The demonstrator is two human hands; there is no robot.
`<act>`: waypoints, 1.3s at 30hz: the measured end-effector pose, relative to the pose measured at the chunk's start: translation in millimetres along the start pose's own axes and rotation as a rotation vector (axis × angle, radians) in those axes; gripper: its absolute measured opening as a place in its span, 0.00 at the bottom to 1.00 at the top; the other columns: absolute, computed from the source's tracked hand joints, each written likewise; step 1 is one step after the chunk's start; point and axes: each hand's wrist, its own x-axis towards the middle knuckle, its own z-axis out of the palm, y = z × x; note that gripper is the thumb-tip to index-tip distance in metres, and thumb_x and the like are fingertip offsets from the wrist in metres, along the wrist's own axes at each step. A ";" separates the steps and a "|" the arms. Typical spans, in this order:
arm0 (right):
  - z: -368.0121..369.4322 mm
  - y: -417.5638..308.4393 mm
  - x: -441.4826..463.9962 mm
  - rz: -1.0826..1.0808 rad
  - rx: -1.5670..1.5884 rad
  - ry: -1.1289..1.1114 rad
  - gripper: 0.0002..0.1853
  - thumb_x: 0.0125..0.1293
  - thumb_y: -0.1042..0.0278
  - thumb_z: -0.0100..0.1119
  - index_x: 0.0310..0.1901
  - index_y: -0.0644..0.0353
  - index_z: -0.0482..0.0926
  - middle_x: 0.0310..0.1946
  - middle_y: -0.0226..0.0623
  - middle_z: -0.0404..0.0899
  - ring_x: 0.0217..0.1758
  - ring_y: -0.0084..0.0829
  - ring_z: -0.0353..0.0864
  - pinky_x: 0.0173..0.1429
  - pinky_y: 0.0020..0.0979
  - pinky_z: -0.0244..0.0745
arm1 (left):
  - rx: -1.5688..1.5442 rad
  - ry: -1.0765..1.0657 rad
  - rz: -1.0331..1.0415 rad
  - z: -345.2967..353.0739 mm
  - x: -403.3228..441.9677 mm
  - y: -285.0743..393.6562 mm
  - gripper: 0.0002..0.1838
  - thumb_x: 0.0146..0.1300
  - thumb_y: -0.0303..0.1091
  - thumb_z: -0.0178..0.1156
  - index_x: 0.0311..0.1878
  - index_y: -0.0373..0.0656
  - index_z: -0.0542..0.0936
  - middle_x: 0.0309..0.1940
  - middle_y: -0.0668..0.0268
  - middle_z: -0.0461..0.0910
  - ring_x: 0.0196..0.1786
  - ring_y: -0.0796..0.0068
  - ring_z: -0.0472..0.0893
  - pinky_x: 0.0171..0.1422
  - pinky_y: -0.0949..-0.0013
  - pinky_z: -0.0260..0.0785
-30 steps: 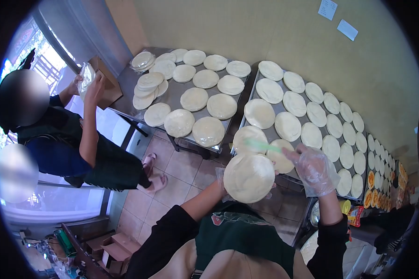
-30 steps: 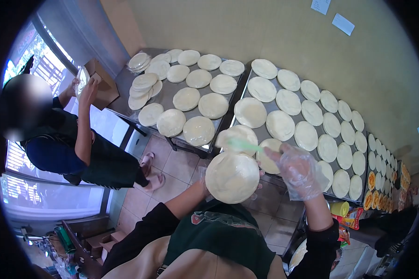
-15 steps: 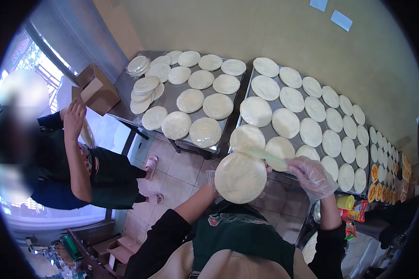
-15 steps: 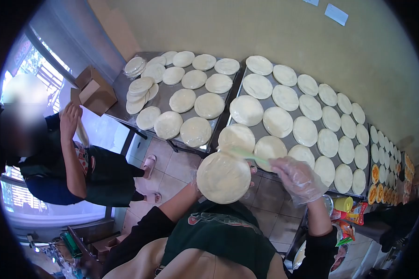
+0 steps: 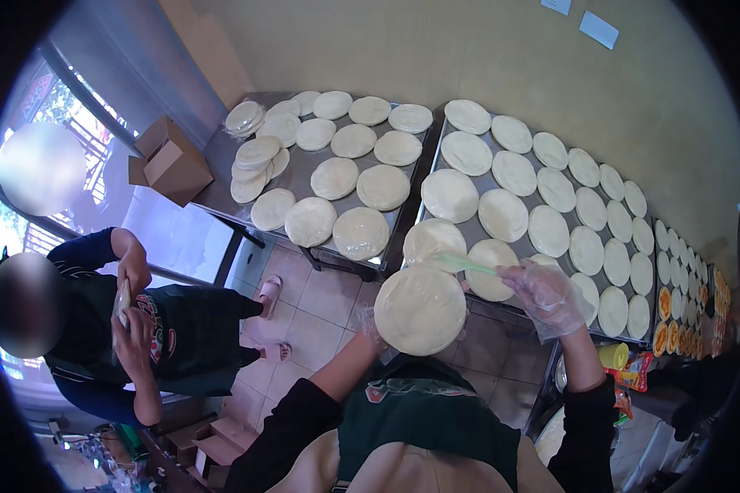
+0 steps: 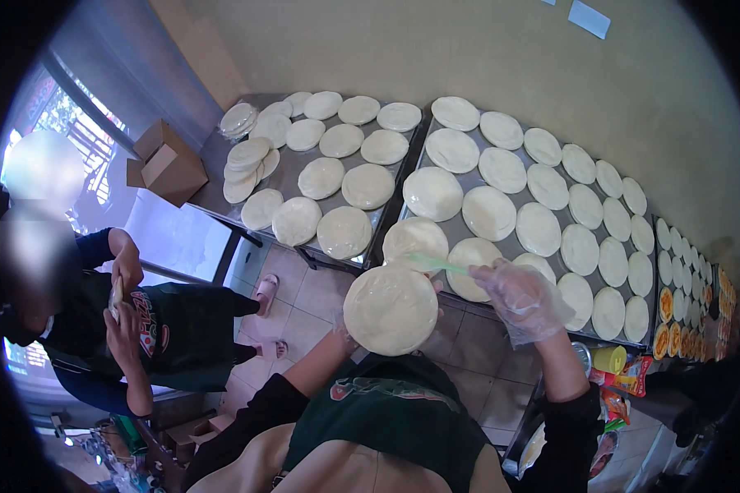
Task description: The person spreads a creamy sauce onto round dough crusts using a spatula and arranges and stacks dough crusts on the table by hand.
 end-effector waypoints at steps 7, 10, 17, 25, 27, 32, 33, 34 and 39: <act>26.9 -3.4 -22.7 0.115 0.139 0.057 0.11 0.63 0.73 0.63 0.48 0.53 0.83 0.30 0.42 0.79 0.30 0.45 0.80 0.35 0.42 0.74 | 0.100 0.019 0.158 -10.7 -12.6 -0.3 0.36 0.74 0.57 0.43 0.76 0.43 0.57 0.73 0.51 0.61 0.73 0.40 0.62 0.76 0.43 0.58; 27.8 -3.7 -12.7 0.160 0.133 0.105 0.11 0.64 0.73 0.62 0.48 0.52 0.82 0.27 0.44 0.77 0.29 0.49 0.79 0.35 0.45 0.74 | 0.196 0.010 0.271 -15.5 -14.1 4.7 0.36 0.74 0.56 0.43 0.76 0.43 0.57 0.73 0.51 0.61 0.73 0.41 0.62 0.76 0.44 0.59; 63.0 -29.6 19.9 0.161 0.148 0.165 0.14 0.63 0.79 0.63 0.49 0.54 0.83 0.30 0.43 0.80 0.30 0.42 0.81 0.33 0.39 0.73 | 0.296 0.058 0.432 -20.5 -34.2 50.6 0.35 0.74 0.55 0.43 0.76 0.42 0.58 0.73 0.51 0.62 0.72 0.43 0.63 0.76 0.44 0.59; 82.7 -38.4 92.8 0.324 0.338 0.303 0.13 0.67 0.78 0.59 0.53 0.58 0.81 0.37 0.43 0.82 0.35 0.35 0.82 0.40 0.35 0.76 | 0.311 0.106 0.491 -1.7 -96.2 218.3 0.34 0.74 0.54 0.43 0.75 0.41 0.59 0.73 0.52 0.62 0.72 0.45 0.65 0.76 0.45 0.60; 94.9 -39.7 105.7 0.414 0.451 0.321 0.12 0.67 0.80 0.60 0.51 0.62 0.81 0.39 0.40 0.83 0.40 0.27 0.82 0.45 0.29 0.76 | 0.295 0.118 0.507 5.4 -112.7 273.3 0.34 0.74 0.54 0.43 0.75 0.41 0.59 0.73 0.52 0.62 0.72 0.46 0.65 0.76 0.45 0.60; 120.7 -51.7 147.1 0.537 0.496 0.356 0.11 0.68 0.80 0.60 0.50 0.63 0.82 0.43 0.42 0.84 0.43 0.27 0.82 0.49 0.29 0.77 | 0.258 0.166 0.537 -0.8 -127.5 385.5 0.34 0.74 0.53 0.43 0.75 0.41 0.60 0.73 0.52 0.63 0.72 0.47 0.66 0.75 0.45 0.60; 126.8 -53.8 152.6 0.555 0.546 0.381 0.11 0.67 0.80 0.60 0.50 0.63 0.82 0.43 0.43 0.84 0.44 0.28 0.82 0.50 0.29 0.77 | 0.250 0.178 0.535 -7.4 -123.1 400.5 0.34 0.74 0.53 0.43 0.75 0.41 0.60 0.73 0.52 0.63 0.72 0.48 0.66 0.75 0.46 0.60; 129.4 -60.1 160.3 0.573 0.540 0.380 0.11 0.67 0.80 0.60 0.50 0.63 0.82 0.43 0.43 0.84 0.44 0.28 0.82 0.50 0.29 0.77 | 0.241 0.188 0.534 -11.1 -125.5 418.8 0.33 0.74 0.53 0.43 0.75 0.41 0.60 0.73 0.52 0.63 0.72 0.48 0.66 0.75 0.46 0.60; 133.6 -82.1 193.3 0.665 0.564 0.252 0.11 0.66 0.81 0.61 0.50 0.63 0.83 0.39 0.41 0.84 0.42 0.28 0.83 0.47 0.30 0.77 | 0.210 0.207 0.547 -39.6 -128.0 467.3 0.33 0.75 0.52 0.43 0.74 0.40 0.60 0.73 0.52 0.63 0.71 0.49 0.67 0.75 0.46 0.60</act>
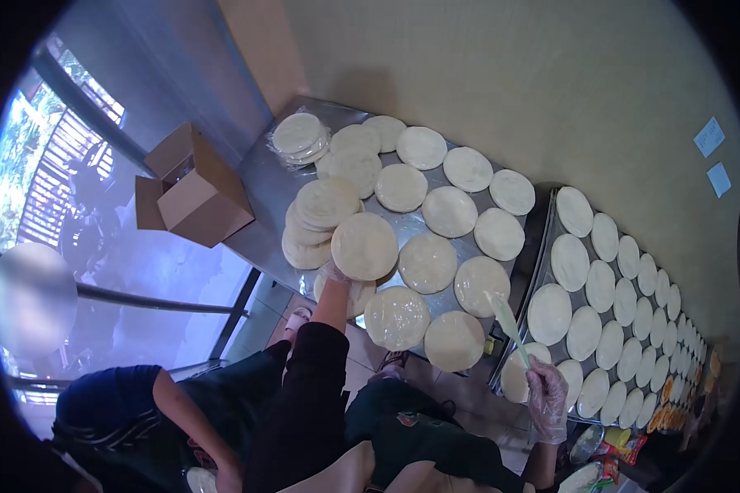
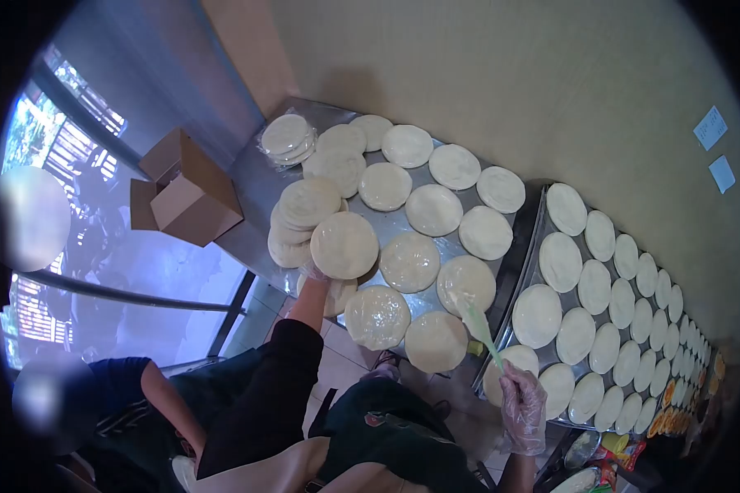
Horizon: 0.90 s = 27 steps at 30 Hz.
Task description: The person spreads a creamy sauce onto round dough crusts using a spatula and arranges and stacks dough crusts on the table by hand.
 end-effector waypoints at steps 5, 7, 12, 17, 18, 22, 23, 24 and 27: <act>15.4 -4.8 12.3 -0.046 -0.077 -0.057 0.11 0.68 0.80 0.59 0.50 0.63 0.81 0.41 0.37 0.82 0.40 0.22 0.78 0.45 0.24 0.75 | -0.010 0.037 0.032 -28.7 12.7 9.8 0.32 0.75 0.51 0.43 0.74 0.40 0.61 0.72 0.52 0.64 0.71 0.51 0.67 0.75 0.46 0.61; 21.2 -8.7 16.4 -0.007 -0.082 -0.081 0.11 0.68 0.81 0.60 0.50 0.64 0.81 0.40 0.36 0.82 0.39 0.22 0.78 0.45 0.24 0.75 | -0.003 0.058 0.048 -37.3 11.7 10.8 0.32 0.75 0.51 0.43 0.74 0.39 0.61 0.72 0.52 0.64 0.71 0.51 0.68 0.75 0.47 0.61; 35.0 -19.6 32.2 -0.012 -0.089 -0.112 0.12 0.66 0.82 0.61 0.50 0.64 0.81 0.40 0.39 0.82 0.42 0.26 0.81 0.47 0.27 0.76 | 0.030 0.097 0.093 -52.3 21.1 8.9 0.32 0.75 0.50 0.43 0.74 0.39 0.61 0.72 0.52 0.64 0.71 0.53 0.68 0.75 0.47 0.61; 42.9 -23.6 42.5 -0.066 -0.095 -0.129 0.12 0.65 0.83 0.61 0.50 0.64 0.81 0.40 0.40 0.83 0.42 0.28 0.82 0.49 0.29 0.77 | 0.066 0.130 0.137 -63.9 17.1 22.6 0.31 0.75 0.50 0.43 0.73 0.38 0.62 0.72 0.53 0.65 0.71 0.54 0.69 0.75 0.47 0.61; 43.6 -24.1 43.1 -0.080 -0.102 -0.128 0.12 0.65 0.83 0.61 0.50 0.64 0.81 0.41 0.40 0.83 0.43 0.28 0.82 0.50 0.29 0.77 | 0.071 0.137 0.144 -66.6 9.2 25.2 0.31 0.75 0.50 0.43 0.73 0.38 0.62 0.72 0.53 0.65 0.71 0.54 0.69 0.75 0.47 0.61; 44.6 -14.7 42.2 -0.040 -0.093 -0.134 0.12 0.65 0.82 0.61 0.50 0.64 0.81 0.41 0.40 0.83 0.45 0.28 0.83 0.51 0.30 0.78 | 0.095 0.170 0.180 -77.6 0.2 40.0 0.31 0.75 0.49 0.43 0.73 0.38 0.62 0.72 0.53 0.65 0.70 0.56 0.70 0.75 0.48 0.62; 44.5 -13.6 42.6 -0.042 -0.096 -0.148 0.12 0.65 0.83 0.61 0.50 0.63 0.81 0.42 0.39 0.83 0.45 0.28 0.83 0.52 0.30 0.77 | 0.101 0.177 0.190 -80.1 3.4 42.9 0.31 0.75 0.49 0.43 0.73 0.38 0.63 0.72 0.53 0.65 0.70 0.56 0.70 0.75 0.48 0.62; 44.5 -13.1 42.8 -0.043 -0.100 -0.164 0.12 0.65 0.83 0.61 0.50 0.63 0.81 0.42 0.39 0.83 0.46 0.28 0.83 0.52 0.30 0.77 | 0.106 0.186 0.200 -82.3 1.8 42.8 0.31 0.75 0.49 0.43 0.73 0.38 0.63 0.72 0.53 0.65 0.70 0.56 0.70 0.75 0.48 0.62; 46.7 -14.1 44.0 -0.029 -0.076 -0.159 0.12 0.65 0.83 0.61 0.50 0.63 0.81 0.43 0.39 0.83 0.46 0.28 0.83 0.52 0.29 0.77 | 0.260 0.504 0.294 -70.5 11.4 38.3 0.28 0.76 0.46 0.43 0.71 0.38 0.67 0.68 0.55 0.71 0.68 0.58 0.72 0.74 0.49 0.63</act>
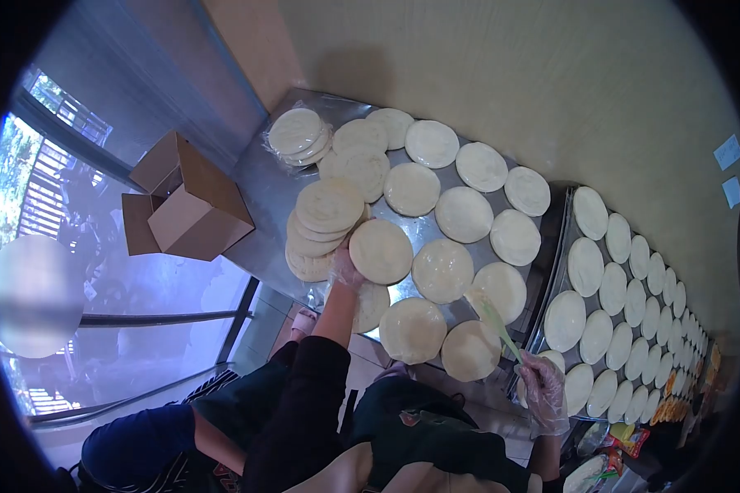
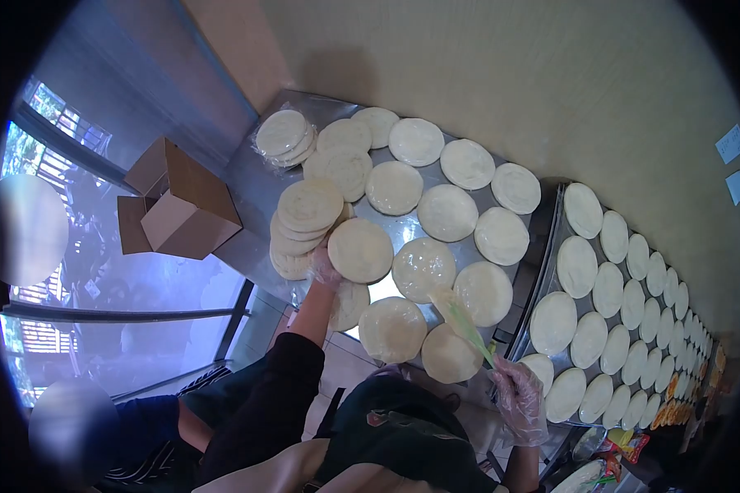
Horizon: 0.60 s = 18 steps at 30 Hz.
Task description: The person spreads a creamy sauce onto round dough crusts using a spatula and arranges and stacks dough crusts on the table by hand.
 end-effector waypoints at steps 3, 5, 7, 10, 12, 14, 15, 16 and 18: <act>0.9 -0.1 0.0 -0.004 0.012 0.005 0.12 0.65 0.82 0.61 0.50 0.63 0.82 0.42 0.39 0.83 0.45 0.27 0.82 0.51 0.29 0.77 | -0.152 0.113 0.059 -17.7 16.8 -8.4 0.26 0.77 0.44 0.39 0.70 0.40 0.66 0.68 0.56 0.71 0.69 0.57 0.72 0.74 0.48 0.65; 1.7 -2.9 -1.0 -0.011 0.006 0.035 0.13 0.64 0.82 0.63 0.50 0.62 0.83 0.39 0.40 0.84 0.39 0.28 0.82 0.45 0.30 0.76 | -0.171 0.099 0.058 -18.4 13.6 -7.9 0.25 0.77 0.44 0.40 0.69 0.40 0.68 0.67 0.55 0.72 0.69 0.57 0.72 0.74 0.48 0.65; -0.6 -4.0 -1.6 -0.023 0.003 0.065 0.14 0.62 0.81 0.64 0.50 0.62 0.84 0.36 0.41 0.85 0.34 0.29 0.81 0.40 0.31 0.75 | -0.188 0.083 0.059 -16.9 7.7 -8.4 0.24 0.77 0.44 0.41 0.67 0.40 0.70 0.67 0.55 0.72 0.69 0.58 0.72 0.74 0.48 0.65; -6.8 -5.6 -4.7 -0.006 0.009 0.008 0.13 0.65 0.82 0.62 0.50 0.63 0.82 0.41 0.38 0.83 0.42 0.27 0.82 0.48 0.29 0.77 | 0.002 0.023 0.167 -11.8 -8.2 -7.6 0.25 0.75 0.47 0.47 0.67 0.41 0.69 0.69 0.59 0.69 0.72 0.59 0.68 0.74 0.49 0.65; -8.5 -7.1 -4.4 0.032 -0.004 -0.007 0.12 0.65 0.82 0.62 0.50 0.63 0.82 0.40 0.38 0.82 0.42 0.27 0.82 0.48 0.29 0.77 | -0.211 0.379 -0.065 -6.5 -19.1 3.6 0.29 0.72 0.53 0.50 0.68 0.44 0.68 0.65 0.54 0.73 0.67 0.54 0.72 0.72 0.50 0.65; -6.4 -2.7 -4.5 0.011 -0.008 -0.004 0.12 0.65 0.82 0.62 0.49 0.63 0.82 0.40 0.39 0.83 0.42 0.27 0.82 0.49 0.29 0.78 | -0.408 -0.221 -0.120 -85.1 -5.3 6.4 0.32 0.70 0.56 0.52 0.69 0.44 0.68 0.65 0.53 0.72 0.68 0.53 0.71 0.73 0.50 0.63; -4.4 -0.8 -3.7 -0.007 -0.013 0.005 0.12 0.65 0.82 0.62 0.49 0.63 0.82 0.41 0.39 0.83 0.43 0.27 0.82 0.49 0.29 0.78 | -0.577 -0.831 -0.179 -115.3 0.7 8.0 0.35 0.68 0.59 0.54 0.69 0.44 0.67 0.66 0.53 0.71 0.68 0.51 0.70 0.74 0.50 0.60; -2.6 -0.7 -2.3 -0.012 -0.009 0.001 0.12 0.65 0.82 0.62 0.49 0.63 0.82 0.41 0.39 0.83 0.43 0.27 0.82 0.49 0.29 0.78 | -0.572 -0.832 -0.172 -92.2 -8.4 14.1 0.35 0.68 0.59 0.54 0.69 0.44 0.67 0.66 0.53 0.71 0.68 0.51 0.70 0.74 0.50 0.60; -0.3 -1.2 -2.0 0.002 0.031 -0.015 0.11 0.65 0.82 0.62 0.49 0.63 0.82 0.43 0.40 0.83 0.45 0.28 0.83 0.50 0.29 0.78 | -0.215 0.672 0.167 -15.0 -33.6 27.2 0.39 0.64 0.62 0.56 0.70 0.44 0.67 0.68 0.53 0.69 0.70 0.52 0.67 0.73 0.49 0.58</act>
